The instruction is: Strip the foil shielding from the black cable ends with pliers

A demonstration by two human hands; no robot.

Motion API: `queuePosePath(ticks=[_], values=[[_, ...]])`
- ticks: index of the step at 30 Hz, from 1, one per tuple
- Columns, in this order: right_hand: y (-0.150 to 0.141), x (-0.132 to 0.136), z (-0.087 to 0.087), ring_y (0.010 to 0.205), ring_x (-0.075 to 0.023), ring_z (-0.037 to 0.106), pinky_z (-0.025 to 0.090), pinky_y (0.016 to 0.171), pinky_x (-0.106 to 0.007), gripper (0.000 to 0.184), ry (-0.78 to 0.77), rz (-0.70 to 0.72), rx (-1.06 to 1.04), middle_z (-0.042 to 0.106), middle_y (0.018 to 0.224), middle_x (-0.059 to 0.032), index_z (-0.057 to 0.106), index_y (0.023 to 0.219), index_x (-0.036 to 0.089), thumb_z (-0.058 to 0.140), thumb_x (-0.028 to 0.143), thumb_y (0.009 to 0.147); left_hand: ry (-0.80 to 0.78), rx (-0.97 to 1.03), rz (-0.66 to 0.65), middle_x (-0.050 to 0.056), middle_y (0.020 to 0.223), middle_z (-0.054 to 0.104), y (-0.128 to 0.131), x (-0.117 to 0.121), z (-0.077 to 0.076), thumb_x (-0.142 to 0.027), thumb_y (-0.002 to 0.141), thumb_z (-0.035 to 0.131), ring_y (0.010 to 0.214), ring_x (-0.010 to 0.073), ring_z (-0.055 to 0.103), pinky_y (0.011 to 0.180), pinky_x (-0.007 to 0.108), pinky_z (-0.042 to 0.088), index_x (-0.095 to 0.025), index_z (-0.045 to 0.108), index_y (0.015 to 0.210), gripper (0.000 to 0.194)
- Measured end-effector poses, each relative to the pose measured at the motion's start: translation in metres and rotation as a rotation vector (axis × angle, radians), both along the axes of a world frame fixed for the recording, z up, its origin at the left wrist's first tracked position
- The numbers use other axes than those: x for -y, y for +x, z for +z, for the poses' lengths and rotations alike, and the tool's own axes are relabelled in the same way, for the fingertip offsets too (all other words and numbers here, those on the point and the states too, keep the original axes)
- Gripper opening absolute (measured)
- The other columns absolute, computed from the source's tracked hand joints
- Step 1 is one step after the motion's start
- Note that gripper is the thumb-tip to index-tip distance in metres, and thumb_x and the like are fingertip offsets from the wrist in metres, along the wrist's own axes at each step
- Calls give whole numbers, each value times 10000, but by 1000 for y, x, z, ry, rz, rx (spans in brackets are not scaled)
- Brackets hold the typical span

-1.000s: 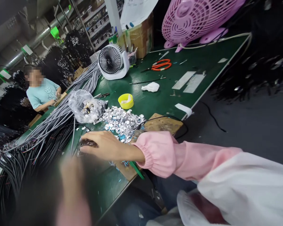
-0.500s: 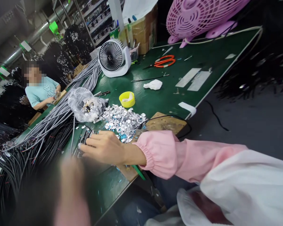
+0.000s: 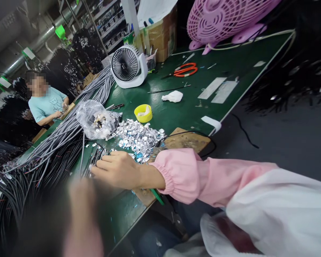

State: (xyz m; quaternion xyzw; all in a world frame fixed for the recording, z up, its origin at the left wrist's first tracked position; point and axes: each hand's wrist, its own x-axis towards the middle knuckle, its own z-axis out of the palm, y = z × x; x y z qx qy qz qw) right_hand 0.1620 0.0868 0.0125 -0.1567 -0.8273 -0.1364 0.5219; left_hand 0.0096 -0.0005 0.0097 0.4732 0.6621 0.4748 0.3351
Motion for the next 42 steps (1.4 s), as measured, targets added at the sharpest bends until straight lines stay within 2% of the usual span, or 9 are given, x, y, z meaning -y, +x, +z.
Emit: queuePosePath(ticks=[6, 10, 13, 17, 22, 32, 42], values=[[0, -2, 0, 529, -82, 454, 226, 495, -259, 256, -50, -27, 38, 582, 599, 21, 633, 787, 156, 432, 257, 908, 145, -344, 123, -7, 494, 502, 9, -2, 1, -437, 833, 459, 434, 111, 467, 408, 215, 358, -168, 588, 701, 326], [-1, -3, 0, 520, -87, 465, 238, 500, -259, 289, -115, -38, 31, 593, 606, 20, 636, 788, 165, 417, 306, 914, 267, -652, 206, 17, 592, 575, 12, 0, 4, -394, 819, 499, 488, 120, 515, 451, 223, 396, -159, 617, 703, 287], [0, -3, -1, 526, -91, 479, 249, 503, -256, 304, -144, -31, 32, 592, 608, 18, 638, 794, 166, 411, 329, 915, 409, -864, 196, 38, 665, 603, 13, 2, 3, -310, 832, 523, 535, 119, 544, 505, 224, 420, -147, 642, 765, 212], [1, -3, -1, 524, -87, 480, 253, 505, -253, 308, -171, -30, 62, 588, 615, 13, 639, 813, 164, 410, 345, 913, 593, -1019, 197, 27, 619, 575, 14, 1, 1, -222, 873, 470, 518, 113, 542, 519, 223, 407, -146, 636, 780, 204], [1, -2, -2, 538, -87, 482, 243, 505, -254, 291, -189, -7, 91, 584, 624, 6, 634, 833, 157, 429, 350, 905, 587, -1053, 220, 14, 608, 539, 16, -1, 1, -204, 889, 435, 485, 107, 509, 495, 230, 374, -151, 613, 768, 222], [1, -1, -2, 522, -91, 460, 227, 496, -257, 271, -106, 7, 82, 568, 601, 8, 635, 809, 145, 438, 306, 902, 465, -951, 151, -16, 584, 504, 18, 1, 7, -164, 893, 388, 501, 112, 469, 512, 235, 338, -191, 493, 669, 250], [2, 1, -3, 551, -95, 470, 234, 499, -252, 207, 15, -17, 103, 575, 590, 20, 616, 789, 154, 431, 145, 880, 394, -910, 50, -35, 502, 446, 12, 0, 6, -129, 875, 365, 449, 106, 410, 462, 244, 265, -204, 403, 554, 331]])
